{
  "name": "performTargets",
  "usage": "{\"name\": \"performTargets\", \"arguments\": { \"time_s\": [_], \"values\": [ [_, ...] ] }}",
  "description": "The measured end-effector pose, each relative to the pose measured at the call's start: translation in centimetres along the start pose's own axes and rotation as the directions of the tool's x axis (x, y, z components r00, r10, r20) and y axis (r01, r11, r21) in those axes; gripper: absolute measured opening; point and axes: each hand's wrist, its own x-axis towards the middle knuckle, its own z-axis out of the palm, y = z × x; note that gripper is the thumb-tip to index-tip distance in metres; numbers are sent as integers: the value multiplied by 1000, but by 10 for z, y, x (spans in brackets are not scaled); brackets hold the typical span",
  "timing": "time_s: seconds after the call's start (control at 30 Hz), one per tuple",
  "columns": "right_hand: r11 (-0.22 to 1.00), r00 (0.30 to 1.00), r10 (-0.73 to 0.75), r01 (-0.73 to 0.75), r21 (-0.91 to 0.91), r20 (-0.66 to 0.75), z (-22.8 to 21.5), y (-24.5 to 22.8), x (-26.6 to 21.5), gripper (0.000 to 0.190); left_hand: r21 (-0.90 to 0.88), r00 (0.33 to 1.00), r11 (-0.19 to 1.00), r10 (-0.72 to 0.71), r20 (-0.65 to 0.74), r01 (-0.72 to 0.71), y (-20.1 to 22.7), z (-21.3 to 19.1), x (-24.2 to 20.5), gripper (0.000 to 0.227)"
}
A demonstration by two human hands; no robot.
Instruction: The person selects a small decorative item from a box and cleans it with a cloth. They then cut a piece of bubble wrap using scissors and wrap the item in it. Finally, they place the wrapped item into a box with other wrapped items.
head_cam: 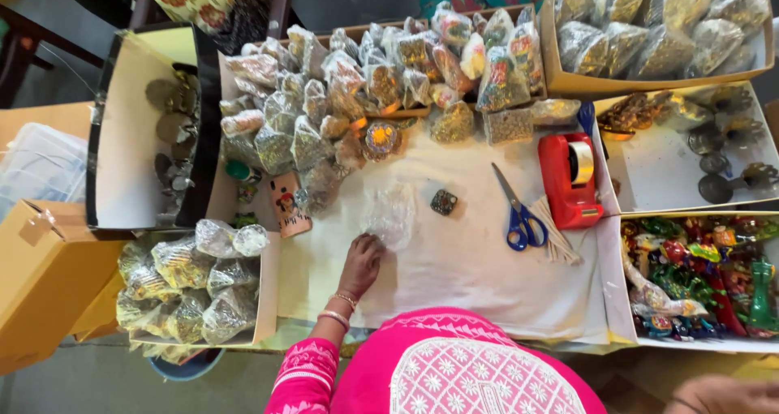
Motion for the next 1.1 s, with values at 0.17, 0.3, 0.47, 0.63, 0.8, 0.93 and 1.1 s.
{"name": "performTargets", "arguments": {
  "time_s": [0.17, 0.3, 0.47, 0.63, 0.8, 0.93, 1.1],
  "values": [
    [1000, 1000, -3, 3, -19, -10, 34, -229, 13, 35, -29, 993, 997, -71, -97, 68, -13, -22, 18, 27],
    [982, 983, -157, 144, 126, 100, 99, -248, -4, 31, 168, 835, 909, -261, -484, 381, -63, -37, 30, 28],
    [949, 892, -308, 263, 175, 329, 132, -318, -36, 7, 196, 675, 737, -434, -596, 647, -117, -53, 42, 48],
    [915, 799, -389, 278, 291, 459, 135, -371, -51, 12, 105, 704, 812, -424, -570, 574, -154, -54, 49, 34],
    [937, 776, -329, 200, 285, 538, 135, -368, -66, 12, 152, 689, 776, -430, -584, 612, -160, -66, 60, 43],
    [961, 769, -235, 95, 258, 595, 143, -363, -78, 11, 248, 667, 670, -489, -562, 700, -156, -81, 72, 53],
    [963, 718, -215, 43, 266, 662, 157, -373, -86, 11, 261, 577, 525, -636, -512, 810, -201, -73, 81, 77]
  ]
}}
